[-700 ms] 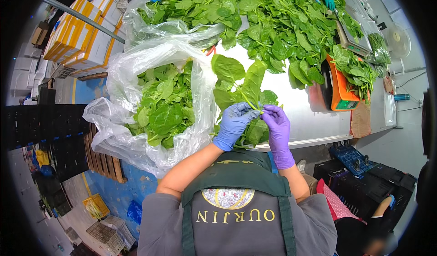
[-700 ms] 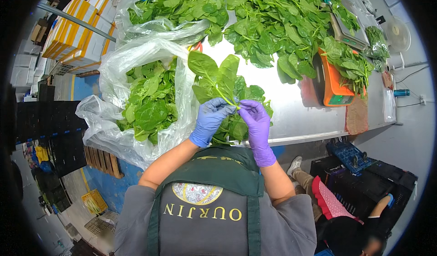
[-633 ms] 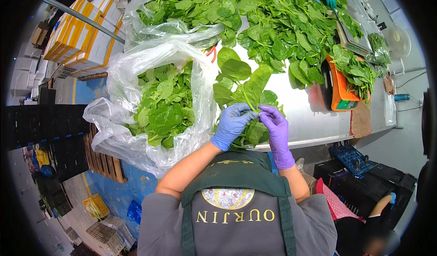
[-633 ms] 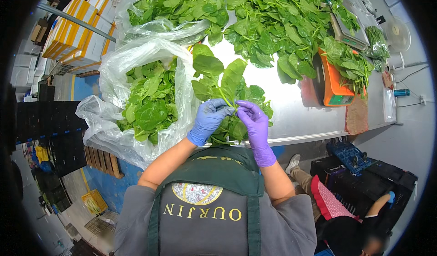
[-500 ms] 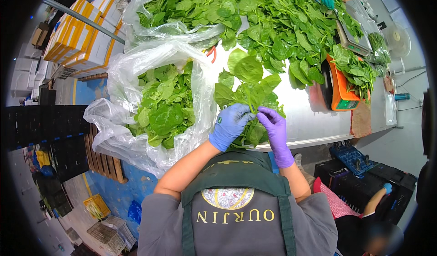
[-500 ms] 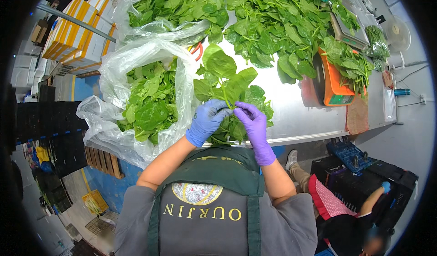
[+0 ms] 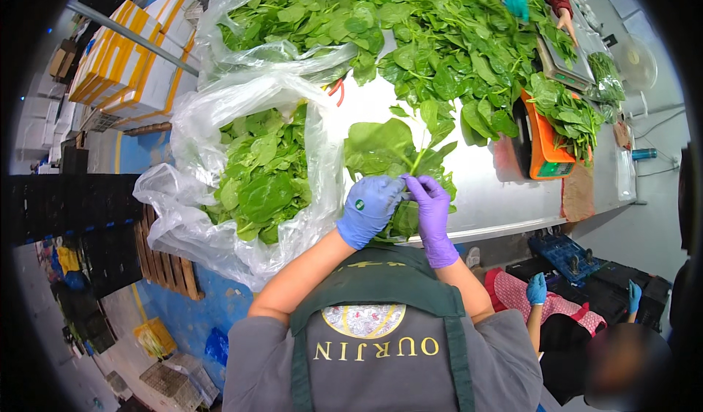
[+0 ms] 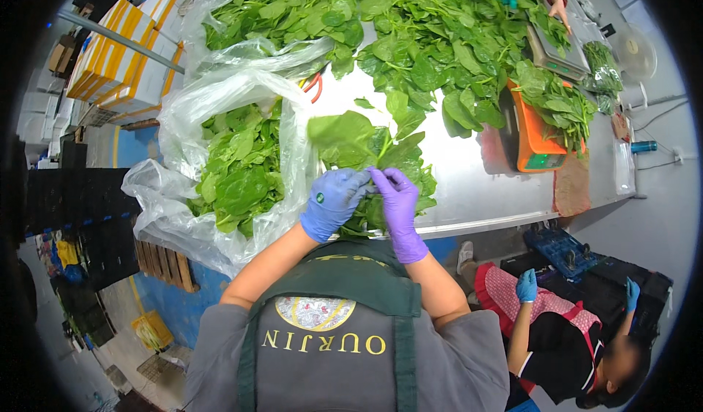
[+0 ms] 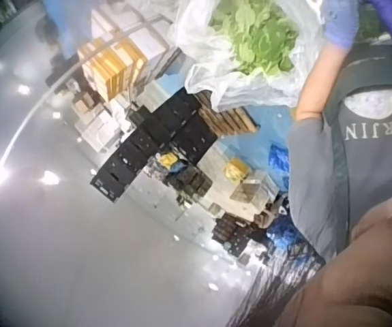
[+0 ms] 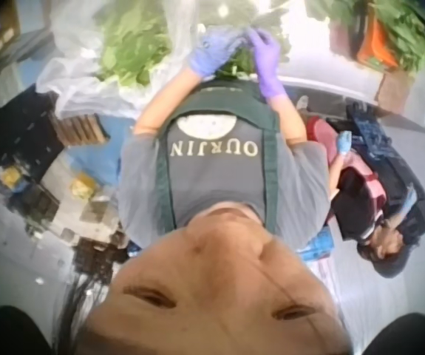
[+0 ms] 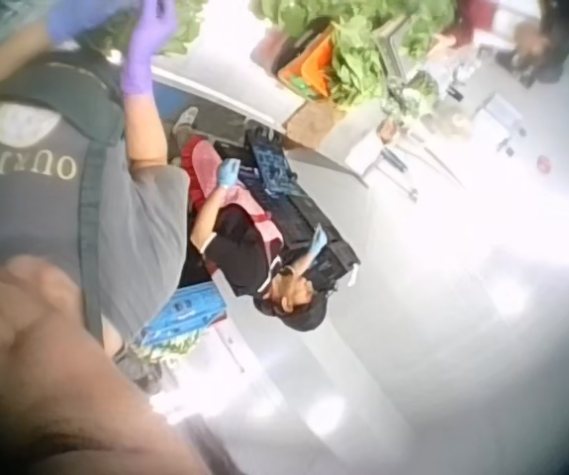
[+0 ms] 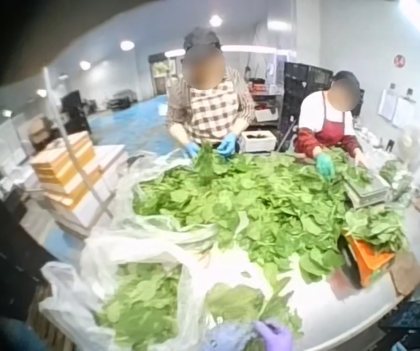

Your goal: The person picks up bunches of leafy green vegetables from a large pile on a stainless steel table, removes individual leaves by hand, and places them into a clear plastic bag. Other workers are visible nearby performing similar tasks.

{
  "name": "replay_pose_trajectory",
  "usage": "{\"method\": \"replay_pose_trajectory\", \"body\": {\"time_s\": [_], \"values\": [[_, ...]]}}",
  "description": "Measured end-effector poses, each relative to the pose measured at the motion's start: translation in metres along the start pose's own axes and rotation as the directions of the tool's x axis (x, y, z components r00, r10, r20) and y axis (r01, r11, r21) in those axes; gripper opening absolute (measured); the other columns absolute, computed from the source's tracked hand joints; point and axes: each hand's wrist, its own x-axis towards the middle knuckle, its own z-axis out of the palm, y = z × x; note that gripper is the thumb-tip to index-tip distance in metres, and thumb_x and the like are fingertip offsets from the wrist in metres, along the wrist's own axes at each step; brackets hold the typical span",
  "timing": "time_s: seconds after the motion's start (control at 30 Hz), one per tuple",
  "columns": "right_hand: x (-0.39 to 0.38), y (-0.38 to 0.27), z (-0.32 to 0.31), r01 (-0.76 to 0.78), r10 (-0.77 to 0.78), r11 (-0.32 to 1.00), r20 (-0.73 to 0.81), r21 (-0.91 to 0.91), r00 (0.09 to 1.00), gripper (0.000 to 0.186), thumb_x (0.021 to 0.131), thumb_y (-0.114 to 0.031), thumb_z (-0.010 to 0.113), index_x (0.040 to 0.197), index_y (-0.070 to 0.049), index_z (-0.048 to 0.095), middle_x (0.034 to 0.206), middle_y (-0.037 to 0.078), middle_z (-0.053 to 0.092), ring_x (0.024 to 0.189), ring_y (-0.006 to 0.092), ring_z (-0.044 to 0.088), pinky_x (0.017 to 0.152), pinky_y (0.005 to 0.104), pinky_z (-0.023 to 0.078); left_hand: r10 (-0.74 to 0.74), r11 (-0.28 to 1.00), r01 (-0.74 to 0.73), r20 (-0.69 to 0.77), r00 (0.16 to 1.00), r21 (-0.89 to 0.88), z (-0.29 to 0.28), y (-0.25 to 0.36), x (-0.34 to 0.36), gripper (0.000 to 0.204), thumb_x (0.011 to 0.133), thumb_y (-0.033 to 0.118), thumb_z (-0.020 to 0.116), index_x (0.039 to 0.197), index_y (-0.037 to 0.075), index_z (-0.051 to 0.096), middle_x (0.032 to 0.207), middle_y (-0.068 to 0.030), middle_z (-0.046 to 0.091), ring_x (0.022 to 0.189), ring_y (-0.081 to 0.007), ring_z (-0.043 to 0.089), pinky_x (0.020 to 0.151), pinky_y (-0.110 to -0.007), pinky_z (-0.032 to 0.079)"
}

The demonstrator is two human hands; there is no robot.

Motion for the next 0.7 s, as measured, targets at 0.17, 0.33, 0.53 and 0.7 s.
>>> {"method": "replay_pose_trajectory", "body": {"time_s": [0.17, 0.33, 0.53, 0.7], "values": [[-0.004, -0.004, 0.002, 0.015, -0.015, 1.000, -0.046, -0.006, 0.999, 0.013, 0.082, -0.015, 0.065, 0.081, -0.002, 0.063, 0.074, 0.000, 0.058, 0.065, 0.0054, 0.053, 0.054, 0.0190, 0.044, 0.086, 0.992, -0.083, -0.027, 0.996, 0.096, -0.004, 0.006, 0.001, 0.019, 0.074, 0.017, 0.064, 0.092, 0.011, 0.063, 0.074, -0.0060, 0.059, 0.064, -0.0225, 0.058, 0.055, -0.034, 0.044], [-0.004, -0.007, 0.003, -0.071, 0.088, 0.988, -0.119, 0.139, 0.989, 0.018, 0.086, -0.020, 0.060, 0.090, -0.003, 0.063, 0.081, 0.001, 0.059, 0.070, 0.0071, 0.054, 0.061, 0.0242, 0.048, 0.157, 0.986, -0.148, -0.139, 0.978, 0.075, 0.001, 0.004, -0.005, 0.020, 0.073, 0.017, 0.066, 0.091, 0.010, 0.062, 0.074, -0.0041, 0.059, 0.066, -0.0212, 0.058, 0.057, -0.032, 0.044], [0.025, -0.042, -0.028, 0.056, -0.064, 0.995, -0.103, -0.082, 0.993, 0.024, 0.088, -0.021, 0.056, 0.097, 0.001, 0.058, 0.087, 0.009, 0.061, 0.080, 0.0153, 0.061, 0.060, 0.0246, 0.052, 0.163, 0.986, -0.164, -0.175, 0.971, 0.010, -0.041, -0.019, -0.015, 0.018, 0.074, 0.003, 0.060, 0.089, 0.011, 0.065, 0.076, -0.0045, 0.064, 0.065, -0.0211, 0.062, 0.057, -0.031, 0.048], [0.076, -0.100, -0.094, 0.370, -0.385, 0.911, -0.058, -0.183, 0.921, 0.015, 0.087, -0.013, 0.056, 0.094, 0.001, 0.057, 0.084, 0.006, 0.061, 0.074, 0.0118, 0.059, 0.061, 0.0233, 0.050, -0.178, 0.947, 0.247, -0.304, 0.936, 0.206, -0.119, -0.075, -0.021, 0.021, 0.080, 0.010, 0.060, 0.100, 0.013, 0.066, 0.075, -0.0111, 0.060, 0.063, -0.0271, 0.055, 0.058, -0.036, 0.045]]}}
